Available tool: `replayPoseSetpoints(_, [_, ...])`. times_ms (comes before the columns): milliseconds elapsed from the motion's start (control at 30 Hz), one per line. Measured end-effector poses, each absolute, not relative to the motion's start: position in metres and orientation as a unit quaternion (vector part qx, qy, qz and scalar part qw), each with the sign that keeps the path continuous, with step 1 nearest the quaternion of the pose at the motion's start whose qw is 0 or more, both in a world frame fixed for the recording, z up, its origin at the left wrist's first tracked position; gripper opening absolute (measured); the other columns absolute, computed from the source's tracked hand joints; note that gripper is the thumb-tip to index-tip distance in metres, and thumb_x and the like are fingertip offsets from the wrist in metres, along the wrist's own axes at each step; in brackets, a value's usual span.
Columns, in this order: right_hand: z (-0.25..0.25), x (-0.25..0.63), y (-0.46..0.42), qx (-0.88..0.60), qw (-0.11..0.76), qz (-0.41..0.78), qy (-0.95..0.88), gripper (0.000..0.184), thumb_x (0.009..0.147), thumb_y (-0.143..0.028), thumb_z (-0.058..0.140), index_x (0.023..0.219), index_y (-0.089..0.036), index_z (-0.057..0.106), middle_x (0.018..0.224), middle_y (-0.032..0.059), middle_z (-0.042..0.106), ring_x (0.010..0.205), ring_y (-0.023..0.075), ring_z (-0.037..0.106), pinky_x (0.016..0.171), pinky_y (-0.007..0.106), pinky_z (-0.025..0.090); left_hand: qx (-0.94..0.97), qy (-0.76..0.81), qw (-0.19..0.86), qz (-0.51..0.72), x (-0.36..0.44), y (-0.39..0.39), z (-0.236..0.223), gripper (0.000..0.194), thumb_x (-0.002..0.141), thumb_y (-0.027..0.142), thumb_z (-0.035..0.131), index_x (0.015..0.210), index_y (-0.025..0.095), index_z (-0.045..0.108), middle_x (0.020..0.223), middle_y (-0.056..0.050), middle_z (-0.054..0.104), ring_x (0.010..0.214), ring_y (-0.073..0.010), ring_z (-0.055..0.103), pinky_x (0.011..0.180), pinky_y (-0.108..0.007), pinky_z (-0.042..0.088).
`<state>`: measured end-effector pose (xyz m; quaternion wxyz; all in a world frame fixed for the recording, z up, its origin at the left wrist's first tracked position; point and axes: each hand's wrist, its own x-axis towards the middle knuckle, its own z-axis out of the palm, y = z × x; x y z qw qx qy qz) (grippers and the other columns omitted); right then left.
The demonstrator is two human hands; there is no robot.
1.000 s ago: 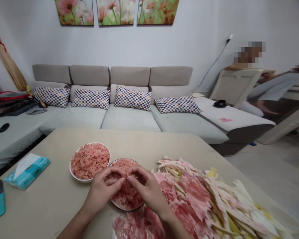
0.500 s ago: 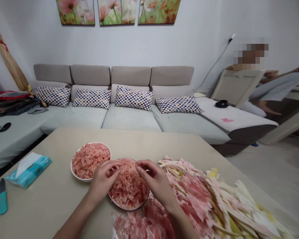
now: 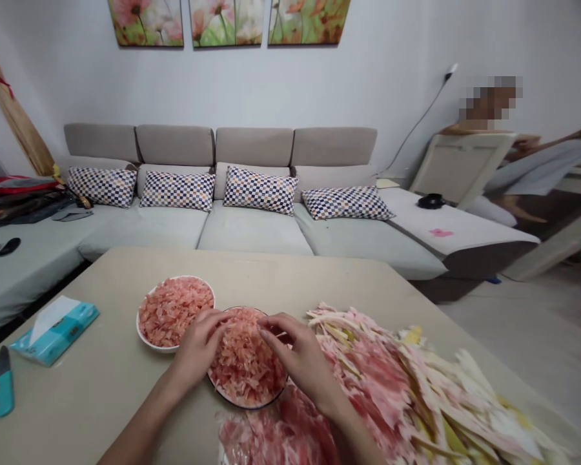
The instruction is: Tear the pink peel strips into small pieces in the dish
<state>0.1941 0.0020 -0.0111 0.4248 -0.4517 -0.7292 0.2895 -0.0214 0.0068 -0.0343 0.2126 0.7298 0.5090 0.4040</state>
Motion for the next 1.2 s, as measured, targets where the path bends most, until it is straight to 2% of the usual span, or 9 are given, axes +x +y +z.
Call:
replayPoseSetpoints(133, [-0.022, 0.191, 0.007, -0.453, 0.407, 0.226, -0.761, 0.017, 0.089, -0.020, 0.053, 0.096, -0.021, 0.069, 0.096, 0.0060, 0.069, 0.091, 0.0188, 0.064, 0.082, 0.031, 0.050, 0.686, 0.550, 0.150, 0.451, -0.058, 0.005, -0.016, 0.021, 0.088, 0.032, 0.053, 0.092, 0.023, 0.071, 0.101, -0.005, 0.071, 0.101, -0.0228, 0.062, 0.094, -0.037, 0.046])
replayPoseSetpoints(267, [-0.032, 0.187, 0.012, -0.463, 0.375, 0.196, -0.779, 0.018, 0.088, -0.020, 0.053, 0.092, -0.021, 0.071, 0.093, 0.0073, 0.069, 0.088, 0.0209, 0.064, 0.080, 0.033, 0.050, 0.600, 0.617, 0.134, 0.491, -0.112, 0.002, -0.006, 0.025, 0.084, 0.039, 0.058, 0.095, 0.020, 0.070, 0.103, -0.006, 0.072, 0.096, -0.0230, 0.065, 0.088, -0.033, 0.049])
replayPoseSetpoints(367, [-0.039, 0.185, 0.016, -0.460, 0.364, 0.182, -0.789, 0.021, 0.088, -0.021, 0.052, 0.090, -0.021, 0.073, 0.090, 0.0084, 0.069, 0.086, 0.0222, 0.064, 0.079, 0.034, 0.050, 0.579, 0.662, 0.106, 0.463, -0.146, 0.000, -0.008, 0.031, 0.082, 0.043, 0.057, 0.095, 0.018, 0.069, 0.096, -0.007, 0.072, 0.085, -0.0218, 0.066, 0.078, -0.031, 0.051])
replayPoseSetpoints(467, [-0.045, 0.184, 0.019, -0.462, 0.355, 0.173, -0.794, 0.025, 0.089, -0.023, 0.050, 0.088, -0.021, 0.075, 0.086, 0.0092, 0.068, 0.082, 0.0230, 0.064, 0.075, 0.035, 0.051, 0.609, 0.693, 0.075, 0.380, -0.162, -0.002, -0.018, 0.028, 0.082, 0.040, 0.055, 0.091, 0.019, 0.070, 0.093, -0.007, 0.072, 0.076, -0.0205, 0.065, 0.073, -0.032, 0.050])
replayPoseSetpoints(567, [-0.048, 0.184, 0.019, -0.459, 0.362, 0.164, -0.794, 0.025, 0.088, -0.024, 0.050, 0.097, -0.022, 0.073, 0.090, 0.0092, 0.069, 0.084, 0.0234, 0.065, 0.075, 0.035, 0.052, 0.635, 0.701, 0.081, 0.314, -0.164, -0.001, -0.033, 0.024, 0.081, 0.036, 0.055, 0.089, 0.020, 0.071, 0.092, -0.007, 0.071, 0.075, -0.0210, 0.065, 0.074, -0.033, 0.050])
replayPoseSetpoints(700, [-0.046, 0.185, 0.016, -0.470, 0.379, 0.149, -0.783, 0.032, 0.087, -0.025, 0.052, 0.116, -0.023, 0.064, 0.101, 0.0096, 0.070, 0.095, 0.0249, 0.065, 0.084, 0.039, 0.052, 0.627, 0.716, 0.047, 0.304, -0.156, 0.003, -0.047, 0.026, 0.082, 0.031, 0.053, 0.100, 0.021, 0.069, 0.101, -0.008, 0.070, 0.088, -0.0227, 0.065, 0.082, -0.034, 0.049])
replayPoseSetpoints(867, [-0.044, 0.188, 0.014, -0.477, 0.373, 0.152, -0.781, 0.026, 0.087, -0.023, 0.048, 0.104, -0.020, 0.068, 0.108, 0.0113, 0.071, 0.100, 0.0264, 0.066, 0.089, 0.043, 0.051, 0.606, 0.739, 0.035, 0.292, -0.147, 0.010, -0.046, 0.019, 0.081, 0.027, 0.056, 0.092, 0.024, 0.072, 0.100, -0.006, 0.072, 0.093, -0.0229, 0.065, 0.083, -0.032, 0.047])
replayPoseSetpoints(1033, [-0.042, 0.191, 0.013, -0.485, 0.382, 0.164, -0.769, 0.029, 0.087, -0.022, 0.047, 0.106, -0.021, 0.069, 0.107, 0.0102, 0.073, 0.099, 0.0263, 0.067, 0.089, 0.044, 0.052, 0.597, 0.741, 0.041, 0.305, -0.143, 0.010, -0.044, 0.015, 0.078, 0.025, 0.058, 0.083, 0.024, 0.072, 0.092, -0.005, 0.074, 0.087, -0.0229, 0.066, 0.078, -0.030, 0.048])
replayPoseSetpoints(1200, [-0.036, 0.191, 0.011, -0.472, 0.414, 0.167, -0.760, 0.026, 0.088, -0.023, 0.048, 0.106, -0.022, 0.067, 0.106, 0.0100, 0.071, 0.099, 0.0265, 0.065, 0.088, 0.043, 0.051, 0.576, 0.715, 0.088, 0.385, -0.139, 0.003, -0.030, 0.023, 0.083, 0.038, 0.057, 0.089, 0.021, 0.072, 0.094, -0.005, 0.075, 0.084, -0.0221, 0.068, 0.078, -0.031, 0.050])
